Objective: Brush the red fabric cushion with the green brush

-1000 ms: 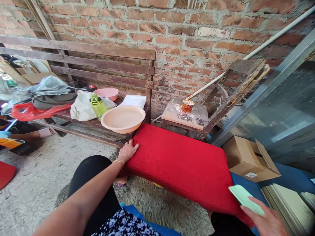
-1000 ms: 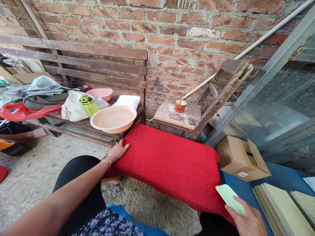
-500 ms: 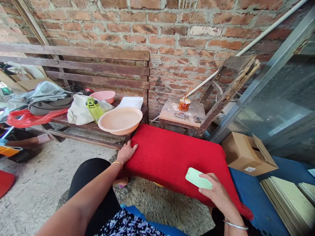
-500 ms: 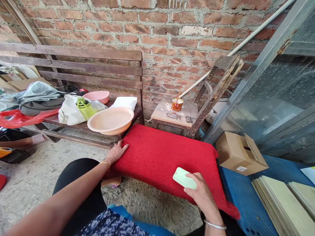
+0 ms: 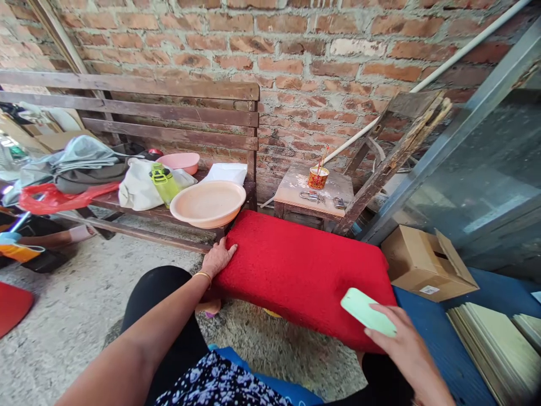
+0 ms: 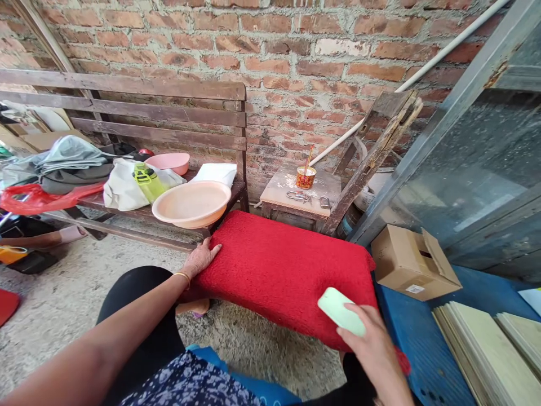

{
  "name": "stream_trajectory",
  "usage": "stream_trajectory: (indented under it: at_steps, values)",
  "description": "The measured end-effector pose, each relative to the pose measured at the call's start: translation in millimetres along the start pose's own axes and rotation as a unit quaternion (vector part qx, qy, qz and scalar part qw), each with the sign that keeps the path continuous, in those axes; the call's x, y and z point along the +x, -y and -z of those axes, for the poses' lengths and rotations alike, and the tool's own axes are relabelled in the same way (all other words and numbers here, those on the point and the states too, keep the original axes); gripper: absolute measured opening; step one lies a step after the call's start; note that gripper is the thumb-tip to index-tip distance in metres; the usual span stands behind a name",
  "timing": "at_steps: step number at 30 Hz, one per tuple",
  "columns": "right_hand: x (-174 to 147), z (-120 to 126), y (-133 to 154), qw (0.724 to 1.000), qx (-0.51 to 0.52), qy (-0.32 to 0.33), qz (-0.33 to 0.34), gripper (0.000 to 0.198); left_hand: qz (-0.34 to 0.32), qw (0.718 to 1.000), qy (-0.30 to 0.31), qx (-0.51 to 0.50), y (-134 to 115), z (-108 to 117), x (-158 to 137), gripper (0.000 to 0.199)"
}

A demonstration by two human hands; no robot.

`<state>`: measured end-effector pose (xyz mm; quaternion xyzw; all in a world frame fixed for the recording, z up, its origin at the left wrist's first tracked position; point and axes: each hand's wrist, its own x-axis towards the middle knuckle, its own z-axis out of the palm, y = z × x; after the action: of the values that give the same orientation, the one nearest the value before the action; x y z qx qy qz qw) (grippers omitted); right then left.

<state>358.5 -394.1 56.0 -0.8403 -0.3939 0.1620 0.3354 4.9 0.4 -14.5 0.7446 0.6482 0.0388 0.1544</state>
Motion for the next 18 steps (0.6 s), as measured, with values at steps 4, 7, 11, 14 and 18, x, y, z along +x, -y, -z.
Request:
stream_trajectory:
  at_steps: [4,7,11,14,18]
  values:
    - [13,-38,42,0.988,0.085,0.127,0.033,0.045,-0.001,1.000,0.000,-0.003,0,0,0,0.076]
    - [9,-24,24,0.988,0.073,0.134,0.008,0.047,0.002,1.000,0.005,-0.006,0,1,0,0.076]
    - [-10,33,-51,0.996,0.005,0.044,-0.074,0.054,0.007,1.000,0.009,-0.009,-1,0,1,0.077]
    - [-28,69,-104,0.987,-0.070,-0.054,-0.135,0.053,0.009,1.000,0.007,-0.010,0,-1,2,0.076]
    - [-33,70,-102,0.974,-0.164,-0.114,-0.105,0.057,0.007,1.000,0.006,-0.010,1,-3,4,0.077]
